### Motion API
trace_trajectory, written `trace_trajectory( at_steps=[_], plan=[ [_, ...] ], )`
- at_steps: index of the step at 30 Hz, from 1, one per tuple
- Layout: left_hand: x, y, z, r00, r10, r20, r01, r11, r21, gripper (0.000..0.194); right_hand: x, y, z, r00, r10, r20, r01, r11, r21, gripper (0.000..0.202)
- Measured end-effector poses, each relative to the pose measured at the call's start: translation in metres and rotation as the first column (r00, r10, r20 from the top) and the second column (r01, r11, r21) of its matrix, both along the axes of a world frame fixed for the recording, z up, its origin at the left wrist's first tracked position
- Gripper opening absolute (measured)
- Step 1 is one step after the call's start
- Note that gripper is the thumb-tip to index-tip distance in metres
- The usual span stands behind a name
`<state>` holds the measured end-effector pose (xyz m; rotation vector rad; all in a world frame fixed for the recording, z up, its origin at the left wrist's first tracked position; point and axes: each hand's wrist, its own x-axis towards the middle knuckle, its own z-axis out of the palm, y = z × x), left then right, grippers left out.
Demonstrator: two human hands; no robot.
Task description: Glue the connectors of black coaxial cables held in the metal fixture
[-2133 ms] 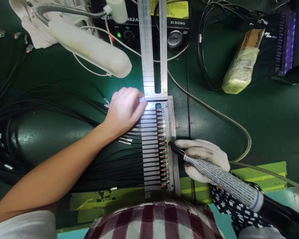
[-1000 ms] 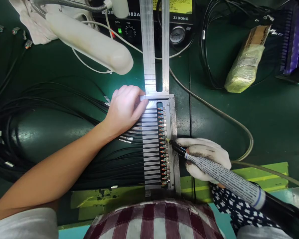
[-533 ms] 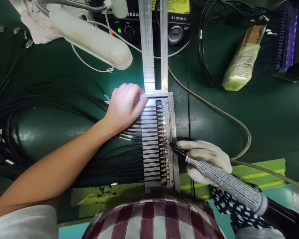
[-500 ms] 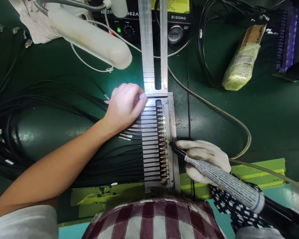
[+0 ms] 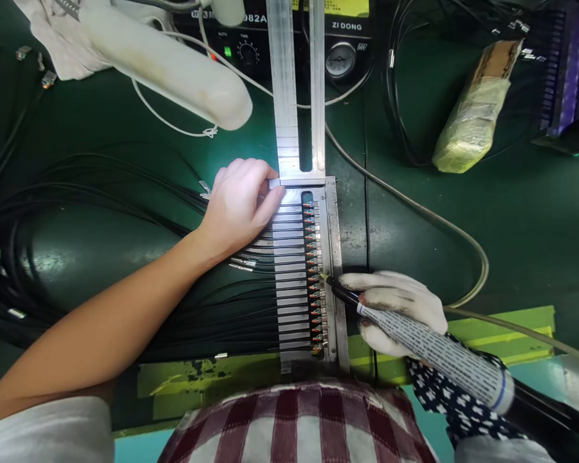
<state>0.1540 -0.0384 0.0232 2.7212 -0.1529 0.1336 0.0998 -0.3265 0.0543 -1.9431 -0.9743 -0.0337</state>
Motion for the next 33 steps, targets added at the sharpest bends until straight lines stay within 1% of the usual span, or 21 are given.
trace_trajectory(
  at_steps=[15, 21, 29, 33],
  plan=[
    [0.0006, -0.0002, 0.0005, 1.000, -0.005, 0.014, 0.005, 1.000, 0.008, 0.016, -0.0003, -0.0010, 0.0005, 1.000, 0.011, 0.015, -0.011, 1.000, 0.008, 0.017],
    [0.0001, 0.0004, 0.0004, 1.000, 0.002, -0.002, -0.002, 1.000, 0.011, 0.017, 0.0005, 0.0000, -0.0019, 1.000, -0.004, 0.002, 0.004, 1.000, 0.028, 0.011],
    [0.0003, 0.0006, 0.0007, 1.000, 0.004, -0.017, -0.004, 1.000, 0.003, 0.018, 0.0021, 0.0004, -0.0029, 1.000, -0.012, -0.016, 0.012, 0.999, 0.033, 0.013],
    [0.0007, 0.0000, 0.0016, 1.000, -0.002, -0.015, 0.002, 1.000, 0.011, 0.018, 0.0025, 0.0000, -0.0016, 1.000, -0.014, -0.018, 0.014, 1.000, 0.011, 0.013]
  ],
)
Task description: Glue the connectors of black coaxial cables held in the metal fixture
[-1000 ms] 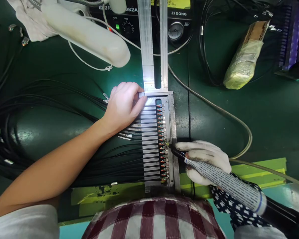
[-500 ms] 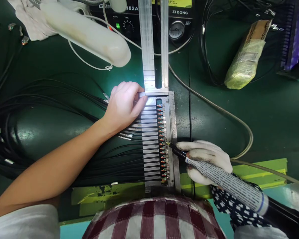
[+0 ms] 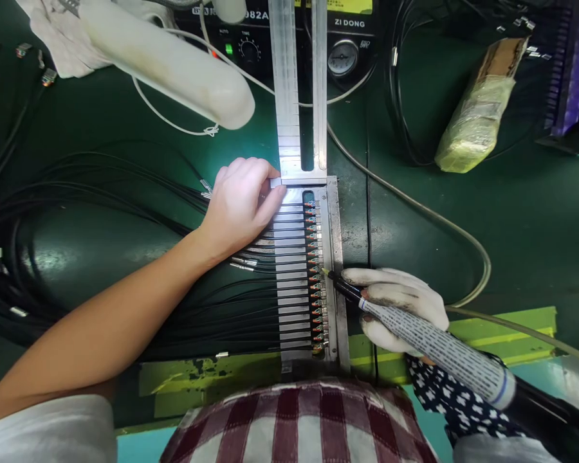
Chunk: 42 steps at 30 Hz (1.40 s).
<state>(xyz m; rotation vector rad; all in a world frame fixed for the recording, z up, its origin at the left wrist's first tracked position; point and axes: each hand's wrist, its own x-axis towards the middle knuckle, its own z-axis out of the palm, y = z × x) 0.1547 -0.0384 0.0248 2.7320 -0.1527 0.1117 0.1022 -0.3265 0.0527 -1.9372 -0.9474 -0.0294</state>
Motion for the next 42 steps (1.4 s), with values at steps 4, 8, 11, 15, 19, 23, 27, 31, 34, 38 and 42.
trace_trajectory(
  at_steps=[4, 8, 11, 15, 19, 23, 27, 31, 34, 38, 42],
  plan=[
    [0.000, -0.001, 0.000, 1.000, 0.005, 0.008, -0.005, 1.000, 0.008, 0.018, -0.005, -0.002, 0.004, 0.998, -0.030, 0.057, 0.028, 0.998, 0.051, 0.012],
    [0.000, -0.001, -0.001, 1.000, 0.012, 0.020, -0.012, 1.000, 0.000, 0.018, -0.012, -0.003, 0.006, 0.999, -0.009, 0.045, 0.008, 1.000, 0.021, 0.014],
    [-0.001, -0.001, -0.001, 1.000, 0.010, 0.024, -0.010, 1.000, -0.009, 0.017, -0.013, -0.002, 0.005, 0.999, -0.001, 0.039, 0.001, 1.000, -0.009, 0.014],
    [-0.001, -0.001, 0.001, 1.000, 0.009, 0.015, -0.009, 1.000, -0.024, 0.016, -0.011, -0.001, 0.002, 1.000, -0.002, 0.015, 0.002, 1.000, 0.000, 0.014],
    [-0.001, -0.002, 0.002, 1.000, 0.011, -0.001, -0.011, 1.000, -0.027, 0.014, -0.009, -0.002, 0.000, 1.000, 0.005, 0.003, -0.006, 1.000, 0.009, 0.016],
    [0.000, -0.002, 0.001, 1.000, 0.007, 0.020, -0.007, 1.000, -0.009, 0.014, -0.010, -0.001, 0.000, 1.000, 0.002, 0.024, -0.002, 1.000, 0.012, 0.015],
    [0.000, -0.002, 0.000, 1.000, 0.004, 0.027, -0.004, 1.000, -0.007, 0.014, -0.011, -0.001, 0.001, 1.000, 0.000, 0.029, 0.000, 1.000, 0.014, 0.014],
    [-0.001, -0.002, 0.001, 1.000, 0.007, 0.026, -0.007, 1.000, -0.002, 0.016, -0.013, -0.001, 0.002, 1.000, -0.012, 0.023, 0.012, 1.000, 0.025, 0.012],
    [0.000, -0.002, 0.001, 1.000, 0.009, 0.023, -0.009, 1.000, -0.007, 0.017, -0.014, -0.002, 0.002, 1.000, -0.004, 0.014, 0.004, 1.000, 0.020, 0.011],
    [0.000, -0.002, 0.000, 1.000, 0.008, 0.024, -0.008, 1.000, -0.010, 0.017, -0.014, -0.003, 0.003, 1.000, 0.013, 0.005, -0.013, 1.000, -0.005, 0.011],
    [0.000, -0.002, 0.001, 0.999, 0.011, 0.031, -0.010, 1.000, -0.010, 0.016, -0.013, -0.002, 0.002, 1.000, -0.008, 0.029, 0.008, 1.000, 0.011, 0.012]
  ],
)
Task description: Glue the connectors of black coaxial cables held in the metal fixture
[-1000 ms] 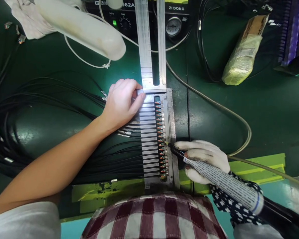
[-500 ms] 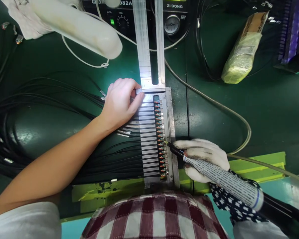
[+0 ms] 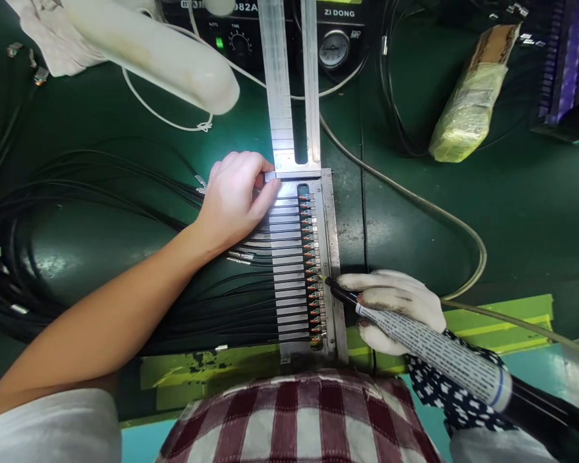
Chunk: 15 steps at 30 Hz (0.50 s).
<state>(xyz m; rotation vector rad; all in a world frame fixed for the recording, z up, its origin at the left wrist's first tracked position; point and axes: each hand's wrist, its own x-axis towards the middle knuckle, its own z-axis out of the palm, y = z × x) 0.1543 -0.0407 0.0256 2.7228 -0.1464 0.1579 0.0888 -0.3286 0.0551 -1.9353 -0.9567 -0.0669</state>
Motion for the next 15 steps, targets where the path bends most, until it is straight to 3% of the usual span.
trace_trajectory(
  at_steps=[15],
  plan=[
    [-0.0001, 0.0011, -0.0020, 1.000, -0.001, -0.001, 0.001, 1.000, -0.003, 0.017, 0.0014, -0.0030, -0.0005, 1.000, 0.003, -0.004, -0.003, 1.000, 0.011, 0.014]
  ],
)
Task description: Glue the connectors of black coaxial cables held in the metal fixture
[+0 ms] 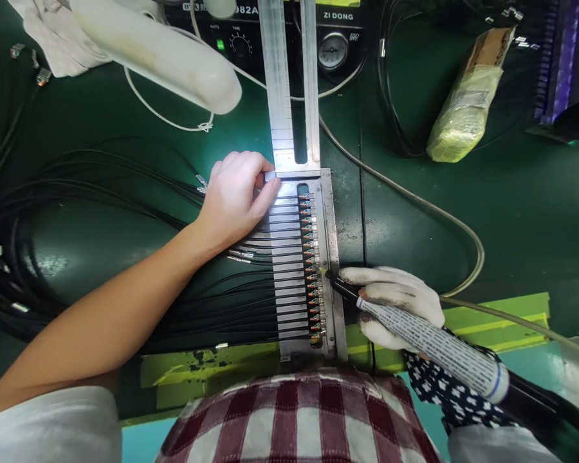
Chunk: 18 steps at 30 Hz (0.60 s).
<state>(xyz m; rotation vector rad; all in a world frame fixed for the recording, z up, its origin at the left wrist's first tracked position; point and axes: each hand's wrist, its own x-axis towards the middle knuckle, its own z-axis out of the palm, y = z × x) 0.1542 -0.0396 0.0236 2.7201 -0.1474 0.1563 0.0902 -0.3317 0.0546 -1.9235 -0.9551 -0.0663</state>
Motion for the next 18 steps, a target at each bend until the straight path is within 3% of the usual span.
trace_trajectory(
  at_steps=[10, 18],
  plan=[
    [0.0002, -0.0004, 0.0010, 1.000, 0.006, -0.013, -0.007, 1.000, -0.010, 0.014, -0.0107, 0.0003, 0.0034, 1.000, 0.020, 0.022, -0.018, 0.998, -0.059, 0.017],
    [-0.0002, -0.0007, 0.0003, 1.000, 0.004, -0.004, -0.005, 1.000, -0.015, 0.015, -0.0092, 0.0000, -0.0005, 1.000, 0.009, 0.014, -0.009, 1.000, -0.029, 0.018]
  ],
)
